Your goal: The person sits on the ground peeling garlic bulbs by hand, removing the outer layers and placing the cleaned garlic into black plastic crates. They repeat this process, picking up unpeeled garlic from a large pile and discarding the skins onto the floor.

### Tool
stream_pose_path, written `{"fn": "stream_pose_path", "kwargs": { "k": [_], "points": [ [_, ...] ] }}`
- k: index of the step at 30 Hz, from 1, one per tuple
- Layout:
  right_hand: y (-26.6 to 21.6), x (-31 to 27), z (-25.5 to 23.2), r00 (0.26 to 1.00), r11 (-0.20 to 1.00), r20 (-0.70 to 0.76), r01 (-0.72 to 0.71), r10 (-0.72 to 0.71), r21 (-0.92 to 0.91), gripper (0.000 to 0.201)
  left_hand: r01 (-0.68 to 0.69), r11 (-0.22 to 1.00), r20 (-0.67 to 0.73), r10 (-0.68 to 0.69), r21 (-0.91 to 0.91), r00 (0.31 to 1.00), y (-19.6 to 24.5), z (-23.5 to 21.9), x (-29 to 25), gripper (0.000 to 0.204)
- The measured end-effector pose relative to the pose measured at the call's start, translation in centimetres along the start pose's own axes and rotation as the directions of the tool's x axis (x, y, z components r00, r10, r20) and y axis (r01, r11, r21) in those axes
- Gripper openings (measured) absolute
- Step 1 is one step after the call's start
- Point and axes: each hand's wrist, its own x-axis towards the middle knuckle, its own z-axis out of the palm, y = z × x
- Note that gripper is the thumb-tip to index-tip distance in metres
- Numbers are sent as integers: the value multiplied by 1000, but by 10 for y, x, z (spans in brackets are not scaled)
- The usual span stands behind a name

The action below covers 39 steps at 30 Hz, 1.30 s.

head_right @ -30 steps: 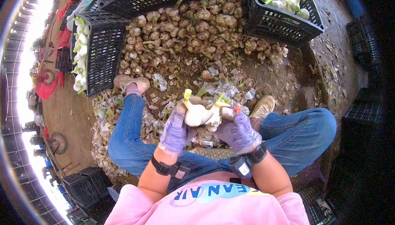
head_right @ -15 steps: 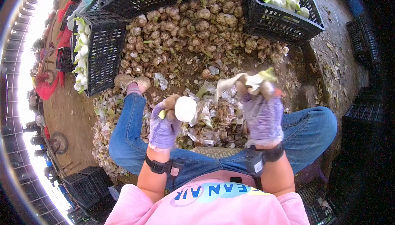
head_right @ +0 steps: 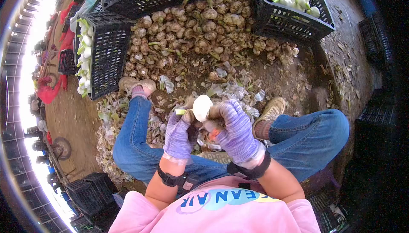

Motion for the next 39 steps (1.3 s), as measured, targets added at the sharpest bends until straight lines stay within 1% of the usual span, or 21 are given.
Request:
{"fn": "stream_pose_path", "kwargs": {
  "k": [1, 2, 3, 5, 6, 7, 9, 11, 12, 16, 18, 20, 21, 25, 27, 28, 29, 31, 35, 37, 39],
  "points": [
    [3, -1, -1, 995, 989, 36, -91, 88, 114, 27, -13, 1000, 13, 13, 21, 1000, 2, -2, -1, 34],
    [2, 4, 1, 944, 765, -34, -245, 329, 596, 17, -14, 1000, 11, 14, 22, 1000, 6, -2, -1, 34],
    [-6, 13, -9, 916, 596, -68, -200, 396, 778, 14, -12, 992, -9, 13, 128, 1000, 13, -2, -2, 32],
    [-2, 23, -28, 867, 618, -108, -255, 487, 743, 15, -7, 973, -35, 16, 231, 999, 21, 1, -3, 29],
    [-3, 21, -30, 929, 782, -58, -273, 366, 560, 24, -32, 891, -3, 37, 453, 999, 24, 3, -1, 26],
    [-4, 18, -27, 929, 783, -59, -273, 366, 559, 24, -58, 760, 32, 49, 648, 998, 25, 4, 0, 24],
    [-7, 13, -20, 974, 952, 180, -178, 134, 249, 40, -218, 613, 165, 144, 759, 976, 23, 6, 6, 24],
    [-7, 17, -22, 950, 985, 289, -148, 116, 89, 50, -406, -139, 423, 129, 903, 897, 30, 14, 7, 26],
    [-6, 18, -19, 935, 989, 336, -137, 114, 46, 50, -498, -169, 522, 153, 851, 839, 23, 10, 12, 22],
    [0, 15, -11, 917, 980, 348, -197, 196, -32, 39, -479, -361, 494, -55, 800, 868, 23, 20, 11, 16],
    [2, 17, -13, 894, 961, 352, -264, 277, -85, 33, -461, -335, 466, -71, 822, 882, 17, 19, 12, 18],
    [3, 19, -15, 925, 983, 380, 43, 28, -178, 23, -437, -311, 433, -87, 844, 897, 14, 19, 13, 20],
    [4, 19, -16, 925, 983, 379, 40, 30, -176, 23, -396, -248, 385, -93, 884, 918, 13, 20, 14, 23],
    [-22, 19, -28, 949, 956, 296, 20, -111, 294, 17, -160, 8, 161, -15, 987, 987, -11, -22, 44, 27],
    [-22, 13, -34, 914, 669, 307, -405, 267, 623, 22, 76, 190, -70, -37, 979, 997, -9, -25, 56, 23],
    [-7, 13, -33, 892, 590, 257, -441, 372, 676, 26, 105, 350, -92, -56, 931, 994, -9, -25, 64, 23],
    [13, 13, -30, 929, 709, 104, -341, 356, 617, 25, 123, 501, -103, -67, 857, 992, -3, -15, 79, 23],
    [28, 9, -35, 864, 678, 153, -476, 480, 560, 27, -110, 695, 133, 21, 711, 991, 17, 20, 106, 33],
    [48, 4, -35, 831, 651, 160, -524, 533, 550, 29, -249, 945, 444, 135, 211, 886, 57, 108, 117, 38],
    [52, 8, -38, 786, 617, 173, -583, 594, 528, 31, -222, 953, 478, 100, 205, 873, 49, 101, 139, 42],
    [61, 12, -37, 792, 612, 162, -567, 588, 551, 32, -205, 777, 297, 24, 596, 955, 16, 63, 181, 35]
  ]
}}
